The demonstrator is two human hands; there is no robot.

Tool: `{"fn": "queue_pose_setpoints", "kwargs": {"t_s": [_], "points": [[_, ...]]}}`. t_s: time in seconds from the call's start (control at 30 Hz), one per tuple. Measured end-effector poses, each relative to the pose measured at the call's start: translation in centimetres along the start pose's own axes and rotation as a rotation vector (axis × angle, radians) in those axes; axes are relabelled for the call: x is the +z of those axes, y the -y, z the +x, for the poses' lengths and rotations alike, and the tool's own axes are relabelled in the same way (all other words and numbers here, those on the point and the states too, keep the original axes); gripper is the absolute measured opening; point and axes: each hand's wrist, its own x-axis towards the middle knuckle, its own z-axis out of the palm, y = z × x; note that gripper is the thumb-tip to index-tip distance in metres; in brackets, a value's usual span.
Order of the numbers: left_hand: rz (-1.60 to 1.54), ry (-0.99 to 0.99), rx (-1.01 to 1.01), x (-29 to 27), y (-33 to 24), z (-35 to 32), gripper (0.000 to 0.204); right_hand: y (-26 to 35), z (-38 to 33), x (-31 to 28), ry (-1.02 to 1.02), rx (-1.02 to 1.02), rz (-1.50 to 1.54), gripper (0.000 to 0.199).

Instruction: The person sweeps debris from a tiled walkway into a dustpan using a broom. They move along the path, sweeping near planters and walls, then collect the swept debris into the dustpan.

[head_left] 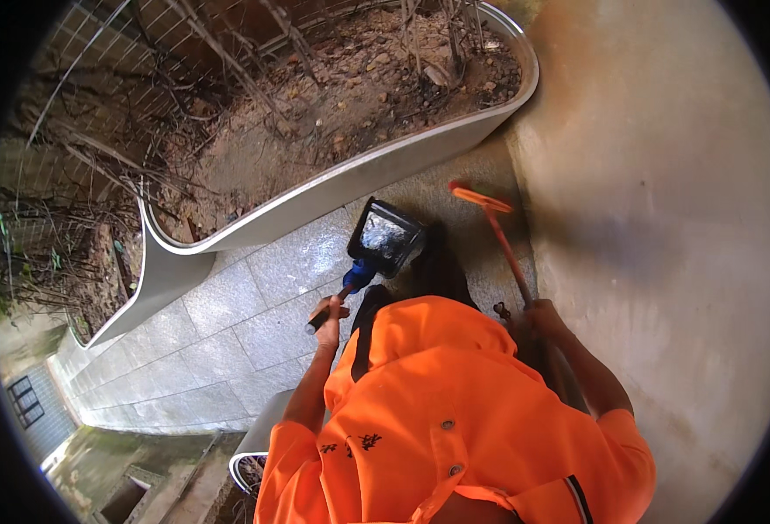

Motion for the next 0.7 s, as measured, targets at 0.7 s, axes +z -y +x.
{"fn": "queue_pose_setpoints", "kwargs": {"t_s": [0.7], "points": [[-0.235,-0.698,0.041,-23.9,4.3,-18.9,0.031,4.8,3.0,28.9,0.629,-0.296,-0.541,0.044]]}}
